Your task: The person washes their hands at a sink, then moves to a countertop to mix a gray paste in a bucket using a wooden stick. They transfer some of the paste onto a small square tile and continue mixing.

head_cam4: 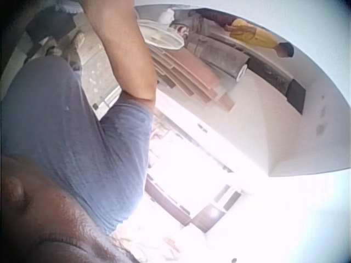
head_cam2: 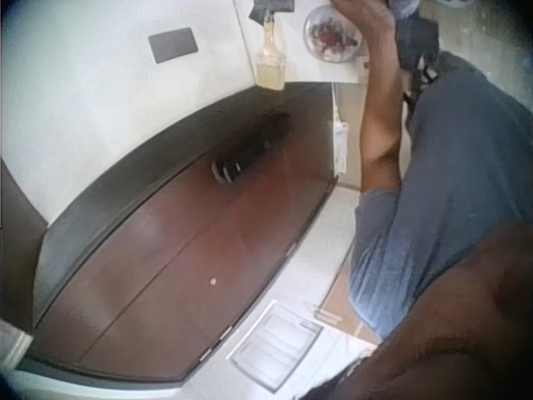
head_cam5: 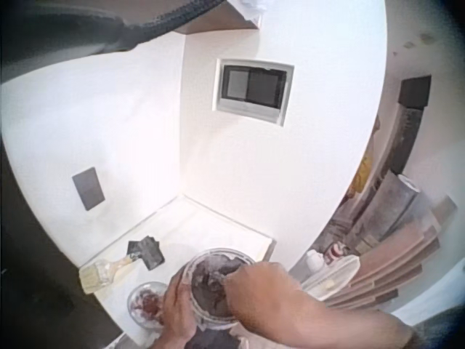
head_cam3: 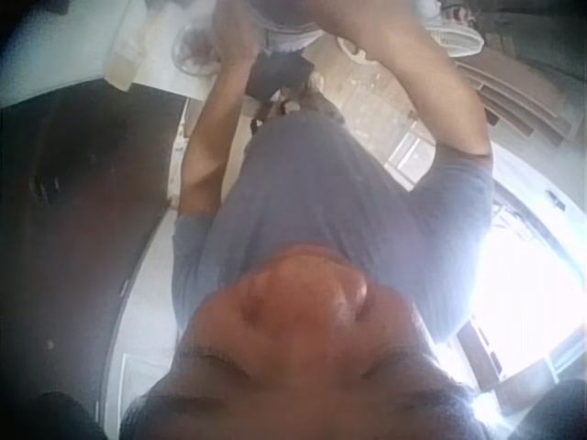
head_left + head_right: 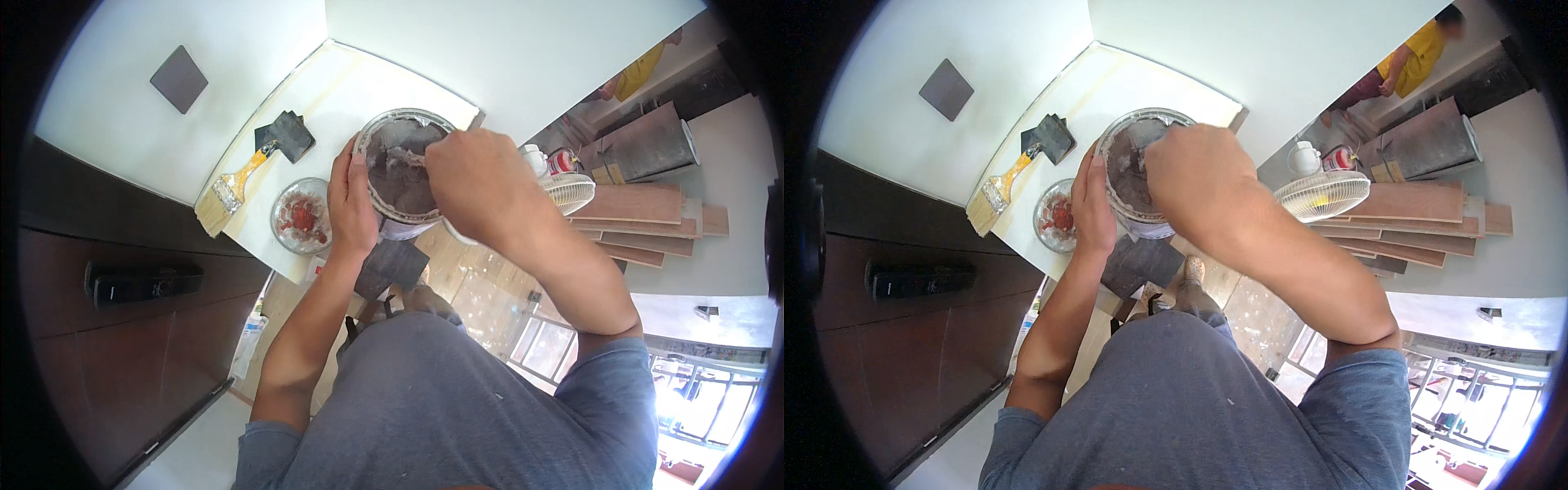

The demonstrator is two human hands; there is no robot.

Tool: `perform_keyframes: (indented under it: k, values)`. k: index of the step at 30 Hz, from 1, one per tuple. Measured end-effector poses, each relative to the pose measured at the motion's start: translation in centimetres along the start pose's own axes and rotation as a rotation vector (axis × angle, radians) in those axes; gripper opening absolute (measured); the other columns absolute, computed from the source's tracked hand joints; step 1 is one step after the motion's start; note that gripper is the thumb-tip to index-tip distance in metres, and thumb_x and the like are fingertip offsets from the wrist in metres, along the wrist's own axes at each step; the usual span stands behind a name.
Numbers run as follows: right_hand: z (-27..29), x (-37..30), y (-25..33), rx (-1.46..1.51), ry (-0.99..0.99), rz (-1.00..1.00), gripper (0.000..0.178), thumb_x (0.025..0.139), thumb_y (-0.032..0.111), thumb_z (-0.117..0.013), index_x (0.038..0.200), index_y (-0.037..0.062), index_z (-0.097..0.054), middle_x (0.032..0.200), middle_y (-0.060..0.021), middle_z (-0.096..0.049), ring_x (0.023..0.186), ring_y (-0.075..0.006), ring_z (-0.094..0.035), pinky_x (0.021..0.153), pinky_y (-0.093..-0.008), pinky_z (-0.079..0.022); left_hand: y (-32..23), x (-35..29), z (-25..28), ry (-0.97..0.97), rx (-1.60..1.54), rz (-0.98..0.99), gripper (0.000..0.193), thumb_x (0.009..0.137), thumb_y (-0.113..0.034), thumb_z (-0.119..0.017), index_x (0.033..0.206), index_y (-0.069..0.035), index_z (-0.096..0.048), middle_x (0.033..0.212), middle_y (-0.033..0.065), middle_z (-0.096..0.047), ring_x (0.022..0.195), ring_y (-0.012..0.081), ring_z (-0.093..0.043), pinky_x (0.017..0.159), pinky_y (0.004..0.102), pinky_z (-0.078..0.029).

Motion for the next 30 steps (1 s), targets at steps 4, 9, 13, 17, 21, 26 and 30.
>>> perform_keyframes:
  k: [4, 9, 13, 17, 21, 26, 30]
  values:
    - [-2.9, 1.9, -0.2, 0.031, 0.017, -0.007, 0.016, 0.082, 0.008, -0.066, 0.088, 0.0011, -0.079, 0.091, -0.0203, -0.076, 0.088, -0.0351, -0.076, 0.076, -0.0427, -0.062, -0.2, 0.2, -0.3, 0.011, 0.003, -0.019, 0.053, 0.112, -0.031, -0.038, 0.147, 0.007, -0.047, 0.144, 0.0215, -0.056, 0.133, 0.0271, -0.053, 0.114, 0.0362, -0.039]
    - [-3.5, 2.5, -0.2, 0.05, 0.079, 0.084, 0.015, 0.08, 0.007, -0.064, 0.082, -0.0004, -0.077, 0.085, -0.0233, -0.074, 0.082, -0.0392, -0.074, 0.072, -0.0467, -0.06, 0.3, 0.3, -0.1, 0.012, 0.002, -0.019, 0.053, 0.113, -0.031, -0.037, 0.147, 0.009, -0.047, 0.145, 0.0213, -0.055, 0.135, 0.0266, -0.052, 0.116, 0.0358, -0.037]
    - [-0.3, 0.5, -0.5, -0.003, 0.034, 0.03, 0.015, 0.079, 0.007, -0.065, 0.082, 0.0001, -0.077, 0.085, -0.0218, -0.074, 0.085, -0.0367, -0.075, 0.073, -0.0453, -0.061, -0.3, 0.1, -0.1, 0.002, -0.005, -0.029, 0.053, 0.112, -0.028, -0.036, 0.147, 0.011, -0.046, 0.144, 0.0207, -0.056, 0.135, 0.0255, -0.051, 0.117, 0.0347, -0.035]
    - [-0.2, 0.0, -0.6, 0.018, -0.079, 0.057, 0.012, 0.078, 0.008, -0.068, 0.081, 0.0017, -0.078, 0.085, -0.0185, -0.076, 0.087, -0.034, -0.076, 0.075, -0.0426, -0.061, -0.2, 0.0, -0.3, 0.018, 0.005, -0.02, 0.052, 0.112, -0.027, -0.036, 0.147, 0.01, -0.046, 0.144, 0.0199, -0.057, 0.135, 0.0248, -0.052, 0.117, 0.0349, -0.036]
    - [-1.5, 0.6, -0.7, 0.021, -0.116, 0.173, 0.012, 0.079, 0.006, -0.067, 0.081, 0.0027, -0.078, 0.085, -0.0187, -0.076, 0.085, -0.0334, -0.076, 0.073, -0.0411, -0.061, 0.6, 0.4, -0.2, 0.06, -0.095, -0.017, 0.05, 0.113, -0.027, -0.037, 0.148, 0.008, -0.047, 0.144, 0.0199, -0.057, 0.133, 0.0248, -0.053, 0.114, 0.0353, -0.039]
    - [-4.6, 2.5, -1.7, 0.081, -0.078, 0.17, 0.013, 0.079, 0.006, -0.064, 0.076, 0.0014, -0.076, 0.079, -0.0204, -0.073, 0.076, -0.0363, -0.075, 0.069, -0.0441, -0.06, 0.3, 0.3, -0.4, 0.011, -0.082, 0.009, 0.052, 0.112, -0.027, -0.037, 0.148, 0.009, -0.046, 0.143, 0.0212, -0.057, 0.133, 0.0257, -0.053, 0.115, 0.0354, -0.037]
    - [-1.5, 0.2, -2.4, 0.066, -0.136, 0.148, 0.013, 0.078, 0.006, -0.064, 0.074, 0.0023, -0.076, 0.076, -0.0204, -0.073, 0.075, -0.0362, -0.075, 0.069, -0.0437, -0.06, -0.9, 0.0, -0.4, 0.035, 0.008, -0.051, 0.053, 0.111, -0.027, -0.036, 0.148, 0.01, -0.046, 0.143, 0.022, -0.057, 0.134, 0.0265, -0.053, 0.116, 0.0357, -0.037]
Point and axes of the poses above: each hand's wrist, its own x-axis towards the middle knuckle, its own z-axis out of the back of the hand, y = z × x, the point moved 3 cm from there along x, towards the middle knuckle
